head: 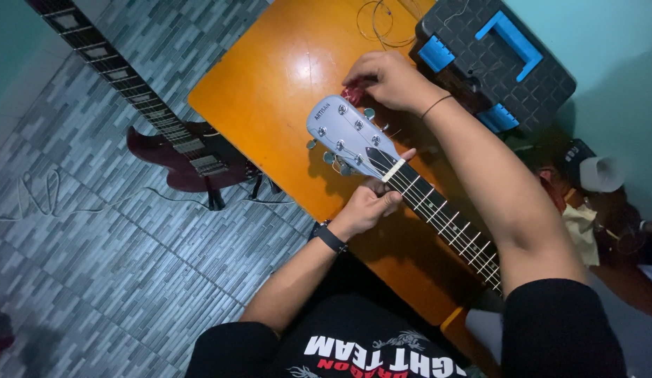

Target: The person uses a red string winder to remove an old string from the headstock of a grey acoustic guitar. They then thread a new string through the bridge and wind it onto the tuning peg.

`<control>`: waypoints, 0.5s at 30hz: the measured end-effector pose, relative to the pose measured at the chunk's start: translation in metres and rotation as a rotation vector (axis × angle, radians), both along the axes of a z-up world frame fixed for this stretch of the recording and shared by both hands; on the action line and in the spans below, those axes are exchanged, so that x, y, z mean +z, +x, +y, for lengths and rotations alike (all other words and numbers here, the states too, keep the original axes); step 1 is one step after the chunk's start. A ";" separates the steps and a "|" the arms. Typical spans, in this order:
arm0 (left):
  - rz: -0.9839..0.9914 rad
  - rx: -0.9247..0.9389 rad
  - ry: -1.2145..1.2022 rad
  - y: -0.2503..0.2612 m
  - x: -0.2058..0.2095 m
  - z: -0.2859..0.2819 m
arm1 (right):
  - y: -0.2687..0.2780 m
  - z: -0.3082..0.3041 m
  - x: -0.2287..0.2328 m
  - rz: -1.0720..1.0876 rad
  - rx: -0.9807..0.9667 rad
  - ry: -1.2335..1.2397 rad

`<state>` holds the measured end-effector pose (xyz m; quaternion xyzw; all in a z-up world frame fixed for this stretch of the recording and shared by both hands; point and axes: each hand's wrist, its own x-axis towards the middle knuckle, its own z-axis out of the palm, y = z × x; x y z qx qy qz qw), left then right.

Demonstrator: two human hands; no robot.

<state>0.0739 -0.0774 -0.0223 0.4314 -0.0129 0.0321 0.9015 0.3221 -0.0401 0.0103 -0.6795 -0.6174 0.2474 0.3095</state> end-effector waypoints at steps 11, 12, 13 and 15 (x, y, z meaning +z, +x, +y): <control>0.035 0.017 0.025 0.001 -0.003 0.001 | 0.012 -0.048 0.027 -0.173 0.136 -0.185; 0.043 0.014 0.018 0.001 -0.001 0.001 | 0.014 -0.051 0.034 -0.182 0.151 -0.153; 0.042 0.014 0.020 0.000 0.001 0.001 | 0.013 -0.047 0.037 -0.183 0.151 -0.151; -0.003 -0.013 -0.045 -0.001 0.004 0.002 | 0.014 -0.040 0.045 -0.164 0.186 -0.102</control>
